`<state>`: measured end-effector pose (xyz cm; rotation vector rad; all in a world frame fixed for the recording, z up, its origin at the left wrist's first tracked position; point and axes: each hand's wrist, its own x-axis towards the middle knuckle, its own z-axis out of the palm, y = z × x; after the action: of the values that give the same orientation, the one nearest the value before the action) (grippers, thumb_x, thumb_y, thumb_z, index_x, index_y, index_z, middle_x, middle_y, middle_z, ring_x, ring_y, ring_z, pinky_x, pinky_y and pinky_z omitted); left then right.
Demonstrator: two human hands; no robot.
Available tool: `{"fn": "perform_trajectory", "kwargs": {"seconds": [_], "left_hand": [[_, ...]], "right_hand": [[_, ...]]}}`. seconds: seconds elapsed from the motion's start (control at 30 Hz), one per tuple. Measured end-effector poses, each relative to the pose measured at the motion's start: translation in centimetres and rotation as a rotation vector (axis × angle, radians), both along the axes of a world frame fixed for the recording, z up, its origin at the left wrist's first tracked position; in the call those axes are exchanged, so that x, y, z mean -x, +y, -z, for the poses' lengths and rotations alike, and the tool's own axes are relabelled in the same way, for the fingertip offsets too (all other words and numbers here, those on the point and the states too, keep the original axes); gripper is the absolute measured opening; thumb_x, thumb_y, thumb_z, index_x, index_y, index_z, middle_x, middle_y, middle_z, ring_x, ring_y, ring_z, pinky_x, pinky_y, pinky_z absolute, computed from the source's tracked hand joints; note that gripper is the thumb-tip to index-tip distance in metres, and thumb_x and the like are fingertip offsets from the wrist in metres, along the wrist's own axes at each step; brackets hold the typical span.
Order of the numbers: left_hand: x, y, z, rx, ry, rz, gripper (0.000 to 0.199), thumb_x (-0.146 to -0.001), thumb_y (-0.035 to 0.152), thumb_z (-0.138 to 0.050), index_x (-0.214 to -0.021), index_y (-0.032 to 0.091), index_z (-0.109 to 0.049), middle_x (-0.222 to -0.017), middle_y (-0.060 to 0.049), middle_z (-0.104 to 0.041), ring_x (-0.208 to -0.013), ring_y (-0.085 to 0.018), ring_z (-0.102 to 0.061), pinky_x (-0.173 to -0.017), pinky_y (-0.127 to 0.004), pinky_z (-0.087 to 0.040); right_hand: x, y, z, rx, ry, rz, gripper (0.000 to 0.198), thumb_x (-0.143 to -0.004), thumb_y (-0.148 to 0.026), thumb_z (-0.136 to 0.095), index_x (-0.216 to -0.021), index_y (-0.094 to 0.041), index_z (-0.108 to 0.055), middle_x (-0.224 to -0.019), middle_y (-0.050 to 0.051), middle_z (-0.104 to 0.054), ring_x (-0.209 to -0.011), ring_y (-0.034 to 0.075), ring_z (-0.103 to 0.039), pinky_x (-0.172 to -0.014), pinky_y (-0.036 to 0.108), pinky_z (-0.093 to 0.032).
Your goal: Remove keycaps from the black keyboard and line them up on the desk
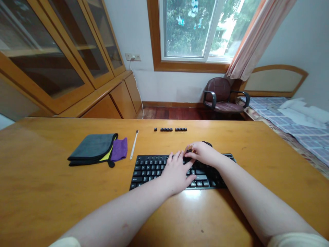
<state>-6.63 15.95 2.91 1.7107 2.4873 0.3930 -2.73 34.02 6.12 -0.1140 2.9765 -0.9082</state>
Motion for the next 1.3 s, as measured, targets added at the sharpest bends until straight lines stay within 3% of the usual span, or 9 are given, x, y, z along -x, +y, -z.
{"fn": "perform_trajectory", "kwargs": {"seconds": [0.17,0.4,0.57,0.93,1.17,1.3], "left_hand": [[0.7,0.0,-0.4,-0.019,-0.004,0.058,0.057,-0.081,0.057,-0.044,-0.13,0.029,-0.043,-0.136,-0.012,-0.041,-0.127,-0.031,-0.032,-0.105,-0.055,-0.019],[1.0,0.2,-0.7,-0.064,-0.018,0.055,0.057,-0.08,0.056,-0.046,-0.13,0.03,-0.044,-0.134,-0.012,-0.042,-0.124,-0.031,-0.035,-0.104,-0.054,-0.02],[0.8,0.2,-0.4,-0.065,-0.006,0.053,0.06,-0.08,0.058,-0.045,-0.134,0.032,-0.039,-0.135,-0.012,-0.04,-0.125,-0.031,-0.034,-0.104,-0.053,-0.021],[0.9,0.2,-0.4,-0.052,-0.023,0.044,0.057,-0.08,0.058,-0.046,-0.129,0.029,-0.045,-0.136,-0.012,-0.04,-0.125,-0.031,-0.034,-0.104,-0.054,-0.02],[0.7,0.3,-0.4,-0.047,-0.075,0.019,0.061,-0.078,0.059,-0.048,-0.133,0.032,-0.041,-0.139,-0.011,-0.037,-0.128,-0.033,-0.032,-0.104,-0.056,-0.019],[1.1,0.4,-0.4,-0.178,-0.237,-0.112,0.049,-0.08,0.046,-0.053,-0.124,0.023,-0.048,-0.124,-0.011,-0.053,-0.118,-0.028,-0.045,-0.102,-0.048,-0.031]], "right_hand": [[-0.4,0.0,0.1,-0.1,0.093,-0.117,0.02,-0.086,-0.032,-0.05,-0.093,-0.025,-0.068,-0.09,0.003,-0.071,-0.083,0.018,-0.065,-0.075,0.026,-0.044],[-0.5,0.3,1.6,-0.065,0.17,0.012,0.024,-0.088,-0.032,-0.047,-0.095,-0.023,-0.068,-0.092,0.005,-0.071,-0.083,0.018,-0.065,-0.077,0.028,-0.045],[-0.4,0.3,2.1,0.013,0.149,0.15,0.022,-0.086,-0.031,-0.049,-0.083,-0.021,-0.069,-0.08,0.003,-0.071,-0.077,0.016,-0.064,-0.074,0.026,-0.046],[-0.7,-0.2,2.1,0.054,0.214,0.144,0.02,-0.084,-0.033,-0.052,-0.084,-0.022,-0.069,-0.082,0.005,-0.071,-0.078,0.018,-0.065,-0.075,0.028,-0.047],[-0.7,0.6,1.9,0.314,0.341,0.483,0.035,-0.085,-0.043,-0.048,-0.07,-0.018,-0.069,-0.077,0.006,-0.071,-0.078,0.019,-0.066,-0.077,0.03,-0.049],[-0.4,0.4,2.6,0.61,0.288,0.522,0.038,-0.08,-0.051,-0.053,-0.072,-0.016,-0.066,-0.074,0.008,-0.071,-0.071,0.02,-0.067,-0.072,0.032,-0.053]]}}
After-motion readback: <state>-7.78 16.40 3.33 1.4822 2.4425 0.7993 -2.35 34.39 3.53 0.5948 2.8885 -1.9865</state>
